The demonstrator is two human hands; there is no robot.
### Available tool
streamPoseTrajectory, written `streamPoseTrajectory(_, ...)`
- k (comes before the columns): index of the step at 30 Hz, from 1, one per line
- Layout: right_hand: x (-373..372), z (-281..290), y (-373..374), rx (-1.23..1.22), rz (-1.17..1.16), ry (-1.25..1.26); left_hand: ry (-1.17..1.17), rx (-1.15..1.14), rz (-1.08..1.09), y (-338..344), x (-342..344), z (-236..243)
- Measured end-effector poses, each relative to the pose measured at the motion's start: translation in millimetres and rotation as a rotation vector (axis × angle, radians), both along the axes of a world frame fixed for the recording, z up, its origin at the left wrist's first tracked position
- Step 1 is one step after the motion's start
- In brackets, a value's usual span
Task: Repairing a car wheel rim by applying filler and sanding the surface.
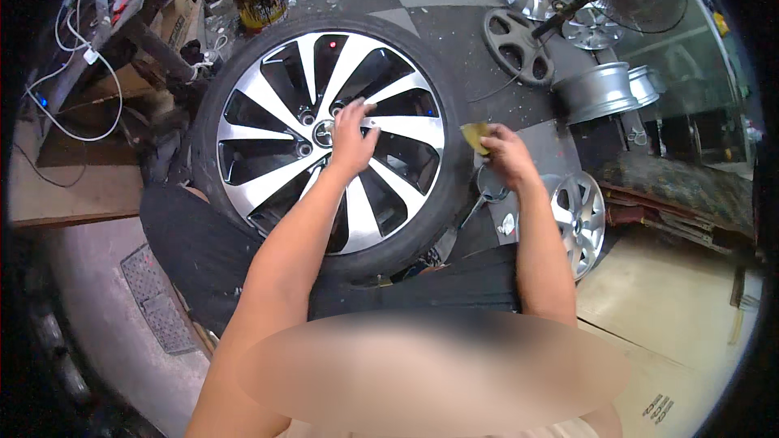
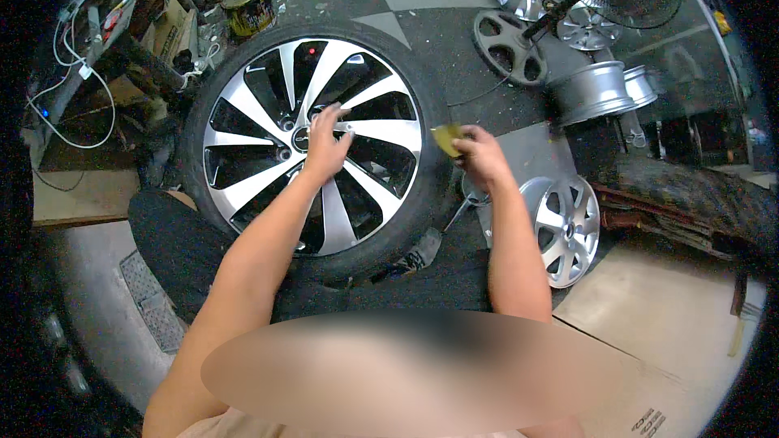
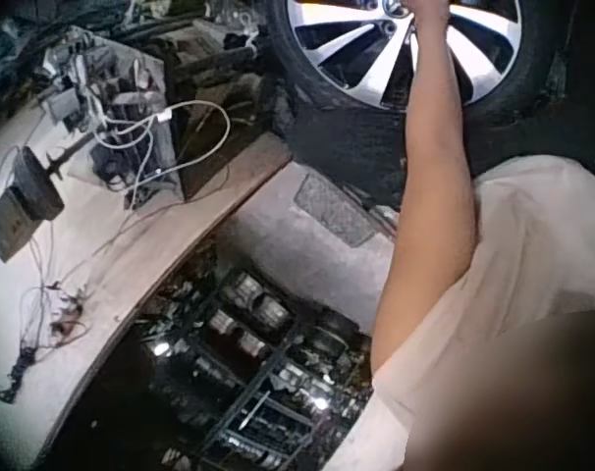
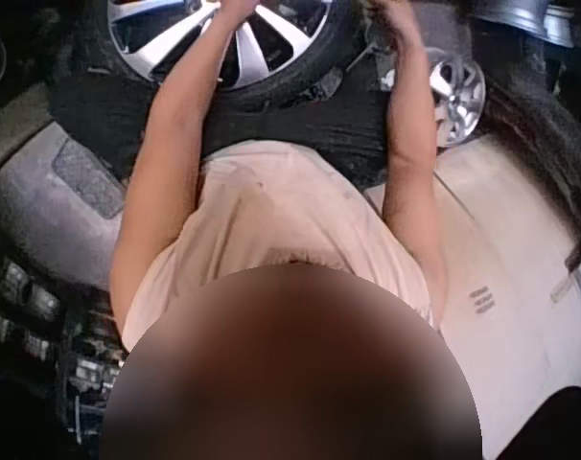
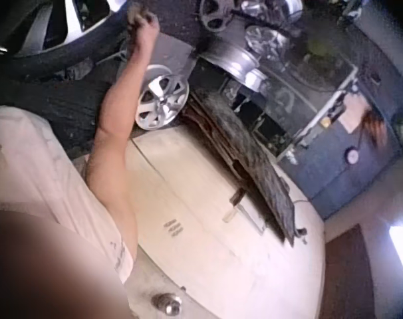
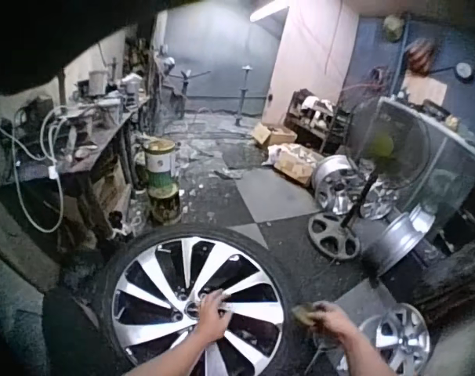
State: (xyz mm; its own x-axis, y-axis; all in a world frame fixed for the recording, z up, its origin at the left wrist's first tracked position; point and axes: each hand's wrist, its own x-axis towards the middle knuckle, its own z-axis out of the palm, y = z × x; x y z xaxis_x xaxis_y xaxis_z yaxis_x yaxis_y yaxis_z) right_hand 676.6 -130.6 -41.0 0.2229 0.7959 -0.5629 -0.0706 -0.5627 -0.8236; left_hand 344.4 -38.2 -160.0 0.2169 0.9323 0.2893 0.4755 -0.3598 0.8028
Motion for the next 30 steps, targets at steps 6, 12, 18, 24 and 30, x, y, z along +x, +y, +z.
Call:
streamPoseTrajectory(6,-116,9,1,-0.028,0.055,0.249,-0.666,-0.757,-0.375,-44,3,37)
streamPoseTrajectory(12,-156,2,-12,0.085,0.222,-0.189,-0.708,-0.740,-0.392,-41,-8,63)
streamPoseTrajectory(18,-178,11,-14,0.082,0.181,-0.064,-0.690,-0.717,-0.300,-36,-27,65)
streamPoseTrajectory(24,-162,3,-12,0.076,0.181,-0.105,-0.933,-1.089,-0.321,-34,-27,71)
streamPoseTrajectory(30,-159,3,-9,0.088,0.246,-0.263,-0.744,-0.912,-0.303,-37,-23,63)
